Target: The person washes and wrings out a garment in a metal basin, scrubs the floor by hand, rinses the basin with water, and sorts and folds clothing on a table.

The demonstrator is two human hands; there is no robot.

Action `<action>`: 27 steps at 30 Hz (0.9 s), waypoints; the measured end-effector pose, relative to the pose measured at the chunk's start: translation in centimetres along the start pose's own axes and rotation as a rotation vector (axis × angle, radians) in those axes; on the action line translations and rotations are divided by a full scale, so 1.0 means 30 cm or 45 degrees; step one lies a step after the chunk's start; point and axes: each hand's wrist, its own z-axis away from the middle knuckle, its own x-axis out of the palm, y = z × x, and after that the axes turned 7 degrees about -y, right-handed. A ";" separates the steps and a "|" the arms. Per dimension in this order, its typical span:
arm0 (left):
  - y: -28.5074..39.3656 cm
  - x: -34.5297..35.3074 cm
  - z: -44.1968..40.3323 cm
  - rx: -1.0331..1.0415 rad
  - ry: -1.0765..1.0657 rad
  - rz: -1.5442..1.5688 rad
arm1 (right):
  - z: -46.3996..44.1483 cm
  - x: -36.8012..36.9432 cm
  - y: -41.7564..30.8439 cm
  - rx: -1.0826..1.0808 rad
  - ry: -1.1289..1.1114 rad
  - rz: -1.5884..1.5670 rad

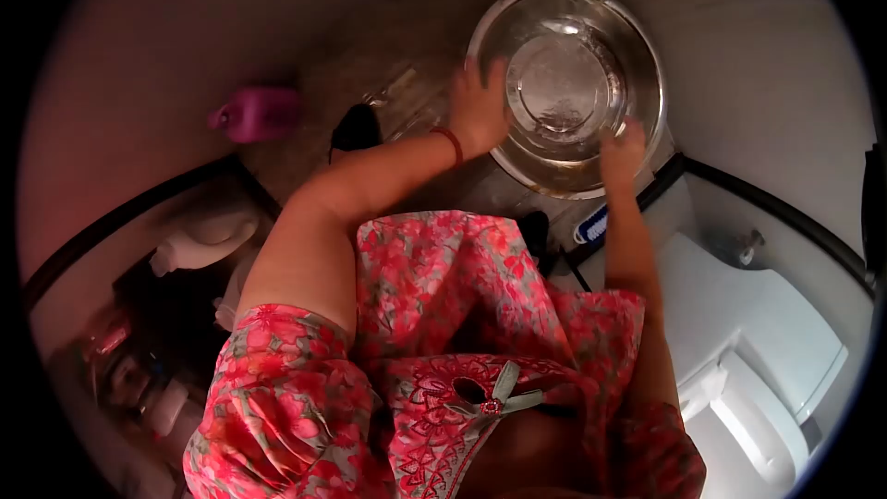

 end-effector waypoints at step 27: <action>-0.023 0.086 0.242 0.729 -1.087 -1.712 | 0.033 -0.251 0.199 0.558 -0.268 -1.481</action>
